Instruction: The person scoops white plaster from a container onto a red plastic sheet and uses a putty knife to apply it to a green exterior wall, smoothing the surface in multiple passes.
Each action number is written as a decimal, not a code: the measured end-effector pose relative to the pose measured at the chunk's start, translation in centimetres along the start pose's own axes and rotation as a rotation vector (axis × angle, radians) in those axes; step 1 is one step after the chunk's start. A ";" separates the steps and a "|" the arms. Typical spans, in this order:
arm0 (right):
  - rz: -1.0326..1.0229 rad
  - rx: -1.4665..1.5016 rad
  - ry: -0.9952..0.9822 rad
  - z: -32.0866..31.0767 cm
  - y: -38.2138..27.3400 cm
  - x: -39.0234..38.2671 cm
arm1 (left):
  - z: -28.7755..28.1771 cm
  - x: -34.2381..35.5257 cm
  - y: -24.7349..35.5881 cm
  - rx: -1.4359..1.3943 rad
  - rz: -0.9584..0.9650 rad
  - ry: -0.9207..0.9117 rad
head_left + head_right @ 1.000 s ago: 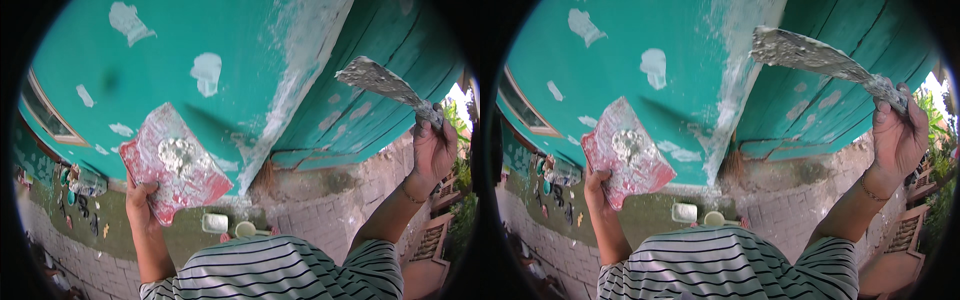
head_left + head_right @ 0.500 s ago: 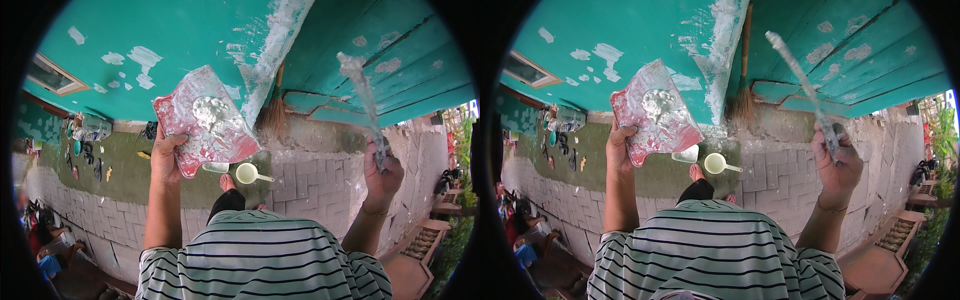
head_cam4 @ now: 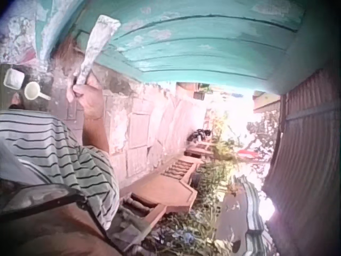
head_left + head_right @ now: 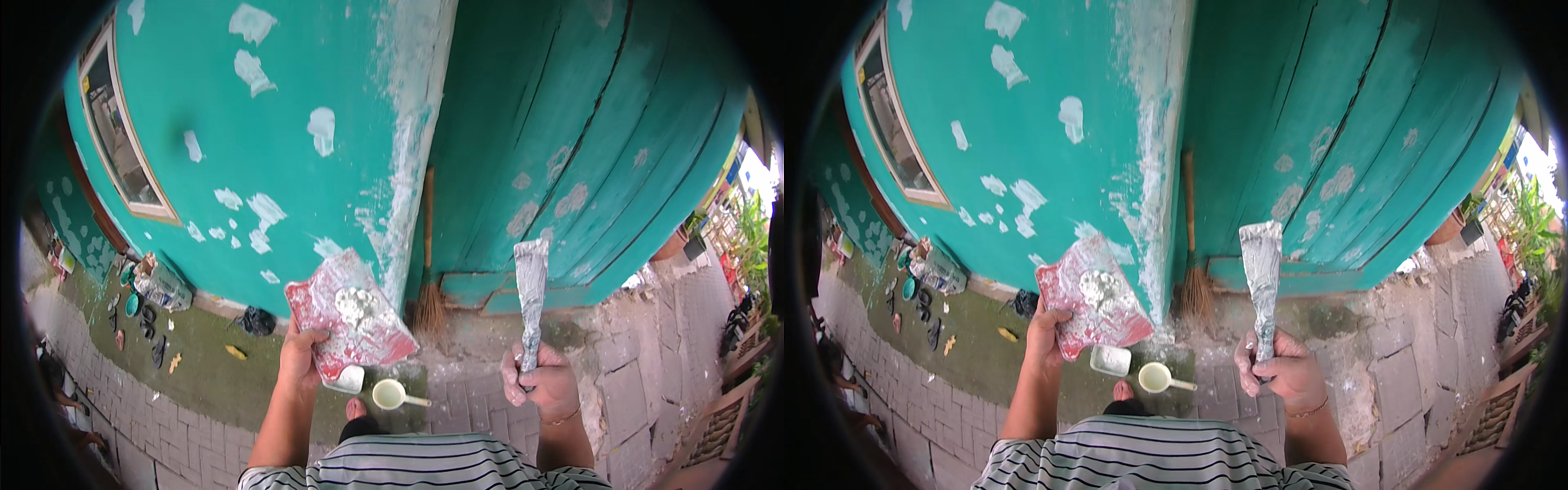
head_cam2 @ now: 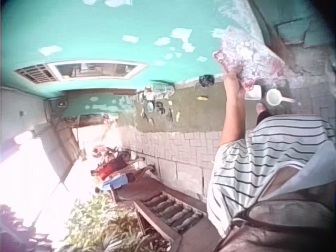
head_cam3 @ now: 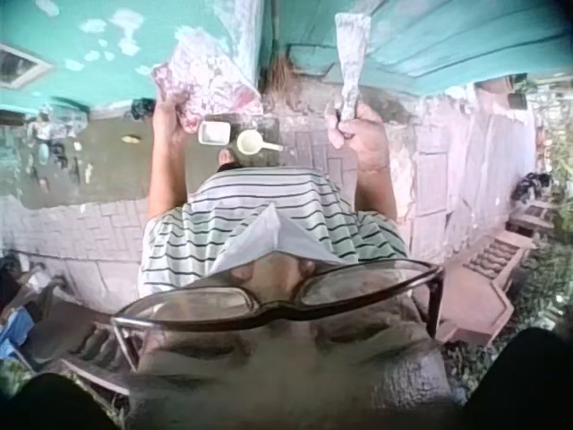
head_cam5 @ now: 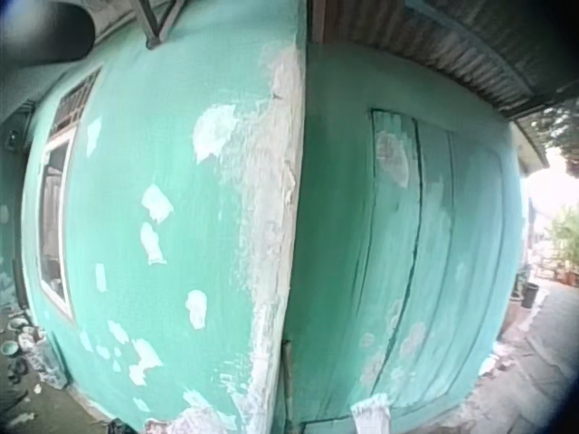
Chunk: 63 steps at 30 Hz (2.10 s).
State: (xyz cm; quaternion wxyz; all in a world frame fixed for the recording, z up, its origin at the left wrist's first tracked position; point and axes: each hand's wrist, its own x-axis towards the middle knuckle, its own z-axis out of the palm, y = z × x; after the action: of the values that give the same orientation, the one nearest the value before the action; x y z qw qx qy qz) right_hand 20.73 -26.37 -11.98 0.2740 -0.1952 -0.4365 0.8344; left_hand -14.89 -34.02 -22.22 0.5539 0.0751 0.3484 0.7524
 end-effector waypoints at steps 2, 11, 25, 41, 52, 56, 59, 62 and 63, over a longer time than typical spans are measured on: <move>-0.028 0.049 0.053 -0.3 -1.4 0.2 | 0.3 -0.5 0.3 -0.006 0.036 -0.019; -0.747 -0.651 0.400 -2.5 -6.2 2.9 | 0.3 -1.2 0.3 0.062 0.250 -0.124; -1.380 -1.065 0.496 -7.4 -21.3 16.9 | 0.4 -0.7 -2.8 0.046 0.386 -0.140; -1.548 -1.132 0.239 -6.5 -27.9 27.4 | 4.8 -1.3 -6.4 -0.032 0.485 0.069; -1.461 -1.364 0.399 -9.3 -28.6 21.1 | 7.6 -0.5 -6.3 -0.072 0.570 0.016; -1.493 -1.420 0.463 -6.4 -29.1 15.9 | 7.7 0.3 -5.5 -0.054 0.553 -0.070; -1.564 -1.498 0.465 -3.0 -30.0 14.8 | 7.8 0.5 -5.4 -0.077 0.549 -0.092; -1.585 -1.634 0.490 -0.9 -29.8 14.6 | 7.1 0.7 -5.4 -0.091 0.537 -0.073; -1.590 -1.678 0.490 -0.4 -29.4 14.9 | 6.6 0.9 -5.3 -0.091 0.531 -0.075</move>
State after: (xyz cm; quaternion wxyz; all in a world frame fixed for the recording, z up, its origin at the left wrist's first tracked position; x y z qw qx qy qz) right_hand 17.89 -3.03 11.13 0.5789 -0.1424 -0.7829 -0.1779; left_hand -7.83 -29.58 -20.76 0.3525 0.1667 0.2617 0.8829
